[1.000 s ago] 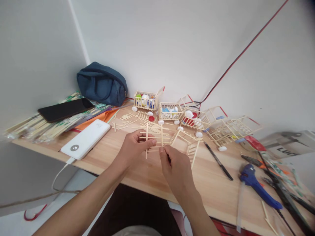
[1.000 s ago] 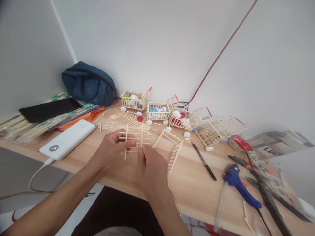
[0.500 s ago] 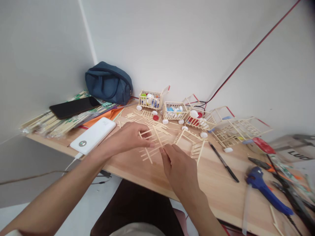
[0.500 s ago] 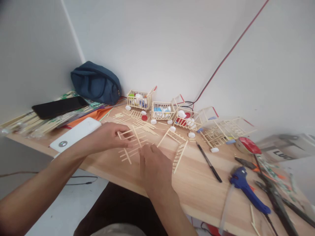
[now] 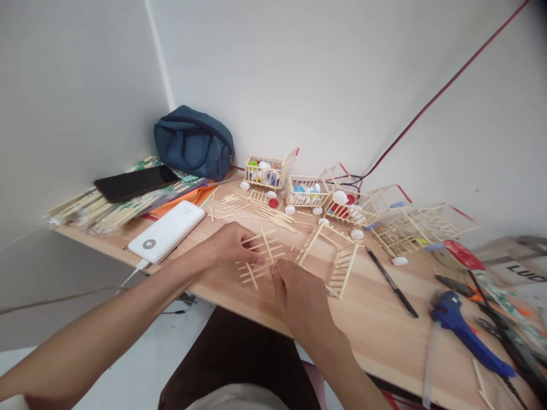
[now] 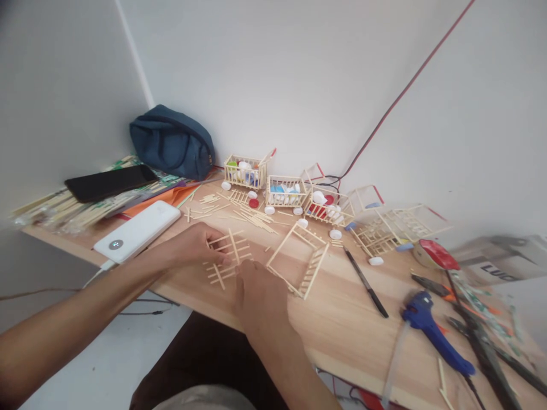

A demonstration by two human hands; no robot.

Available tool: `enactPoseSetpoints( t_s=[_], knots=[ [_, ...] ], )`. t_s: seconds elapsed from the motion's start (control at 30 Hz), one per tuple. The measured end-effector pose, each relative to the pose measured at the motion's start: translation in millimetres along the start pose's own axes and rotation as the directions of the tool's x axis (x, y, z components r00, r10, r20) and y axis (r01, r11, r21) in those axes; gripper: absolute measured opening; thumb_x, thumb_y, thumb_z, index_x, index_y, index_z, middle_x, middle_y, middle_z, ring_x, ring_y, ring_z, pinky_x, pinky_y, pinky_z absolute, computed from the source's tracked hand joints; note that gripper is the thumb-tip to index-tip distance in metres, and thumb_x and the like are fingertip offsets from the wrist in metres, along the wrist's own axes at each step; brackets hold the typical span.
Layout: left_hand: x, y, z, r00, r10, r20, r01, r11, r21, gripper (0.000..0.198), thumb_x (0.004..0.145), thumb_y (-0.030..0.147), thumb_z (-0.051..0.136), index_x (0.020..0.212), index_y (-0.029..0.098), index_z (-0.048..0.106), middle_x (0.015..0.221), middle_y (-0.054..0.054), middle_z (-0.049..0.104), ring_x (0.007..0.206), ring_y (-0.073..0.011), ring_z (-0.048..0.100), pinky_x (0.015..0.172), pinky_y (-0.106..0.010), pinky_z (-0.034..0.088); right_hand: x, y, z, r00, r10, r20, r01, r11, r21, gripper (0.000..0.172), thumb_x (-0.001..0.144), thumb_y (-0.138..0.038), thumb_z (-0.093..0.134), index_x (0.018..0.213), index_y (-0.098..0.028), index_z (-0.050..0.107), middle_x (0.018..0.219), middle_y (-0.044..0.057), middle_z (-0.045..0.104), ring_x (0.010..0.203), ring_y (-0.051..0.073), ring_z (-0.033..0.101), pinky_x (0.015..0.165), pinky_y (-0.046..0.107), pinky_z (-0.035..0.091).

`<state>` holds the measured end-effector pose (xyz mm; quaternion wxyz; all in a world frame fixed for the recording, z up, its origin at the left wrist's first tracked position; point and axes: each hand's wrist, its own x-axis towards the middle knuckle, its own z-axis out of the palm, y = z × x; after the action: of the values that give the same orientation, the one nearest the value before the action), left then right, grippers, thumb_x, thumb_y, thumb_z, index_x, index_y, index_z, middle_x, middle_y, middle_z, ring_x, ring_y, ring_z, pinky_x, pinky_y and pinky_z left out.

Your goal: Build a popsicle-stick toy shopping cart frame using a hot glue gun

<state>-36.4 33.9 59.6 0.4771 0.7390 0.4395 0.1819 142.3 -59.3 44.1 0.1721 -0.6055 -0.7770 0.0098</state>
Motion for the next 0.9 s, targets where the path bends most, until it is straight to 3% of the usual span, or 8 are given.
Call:
enactPoseSetpoints(
  t_s=[0.27, 0.4, 0.63, 0.8, 0.9],
  knots=[
    [-2, -5, 1.2, 0.999, -0.046, 0.029, 0.047, 0.997, -0.055, 0.028, 0.06, 0.037, 0.074, 0.056, 0.014, 0.059, 0.055, 0.005, 0.049, 0.056, -0.0097, 0.043, 0.052, -0.021, 0.029, 2, -4, -3, 0.995, 0.031, 0.097, -0.043, 0.99, 0.132, 0.032, 0.094, -0.02, 0.044, 0.063, -0.02, 0.047, 0.057, 0.0, 0.054, 0.053, 0.014, 0.045, 0.055, 0.028, 0.02],
    [-5, -7, -2.6, 0.998, -0.03, 0.058, 0.034, 0.996, -0.081, 0.027, 0.062, 0.034, 0.073, 0.055, 0.014, 0.057, 0.054, 0.005, 0.049, 0.056, -0.0095, 0.043, 0.052, -0.02, 0.03, -4, -5, 3, 0.997, 0.029, 0.074, -0.041, 0.986, 0.161, 0.032, 0.097, -0.023, 0.042, 0.065, -0.02, 0.048, 0.061, 0.001, 0.058, 0.058, 0.015, 0.049, 0.056, 0.027, 0.024],
    [-12, -6, -3.7, 0.999, -0.024, 0.036, 0.027, 0.996, -0.087, 0.031, 0.065, 0.041, 0.075, 0.058, 0.014, 0.062, 0.055, 0.004, 0.048, 0.054, -0.0087, 0.04, 0.049, -0.02, 0.027, -1, -13, 0, 0.996, 0.083, 0.047, -0.075, 0.986, -0.148, 0.022, 0.098, -0.035, 0.051, 0.082, -0.02, 0.056, 0.078, 0.003, 0.066, 0.066, 0.019, 0.061, 0.054, 0.029, 0.02],
    [-11, -8, -10.0, 0.978, 0.058, 0.2, -0.034, 0.992, -0.12, 0.031, 0.071, 0.046, 0.072, 0.077, 0.015, 0.073, 0.061, 0.004, 0.054, 0.057, -0.0091, 0.044, 0.052, -0.019, 0.03, 2, -12, -2, 0.997, 0.05, 0.057, -0.034, 0.966, -0.255, 0.017, 0.097, -0.026, 0.052, 0.082, -0.021, 0.057, 0.076, 0.002, 0.066, 0.063, 0.017, 0.063, 0.051, 0.03, 0.018],
    [-5, -9, -13.9, 0.965, 0.066, 0.253, -0.046, 0.996, -0.082, 0.03, 0.07, 0.045, 0.074, 0.078, 0.015, 0.075, 0.061, 0.002, 0.058, 0.058, -0.0096, 0.046, 0.051, -0.018, 0.031, 3, -13, 0, 0.998, 0.033, 0.058, -0.017, 0.966, -0.258, 0.017, 0.097, -0.025, 0.052, 0.081, -0.021, 0.057, 0.077, 0.003, 0.066, 0.067, 0.019, 0.065, 0.052, 0.03, 0.019]
  ],
)
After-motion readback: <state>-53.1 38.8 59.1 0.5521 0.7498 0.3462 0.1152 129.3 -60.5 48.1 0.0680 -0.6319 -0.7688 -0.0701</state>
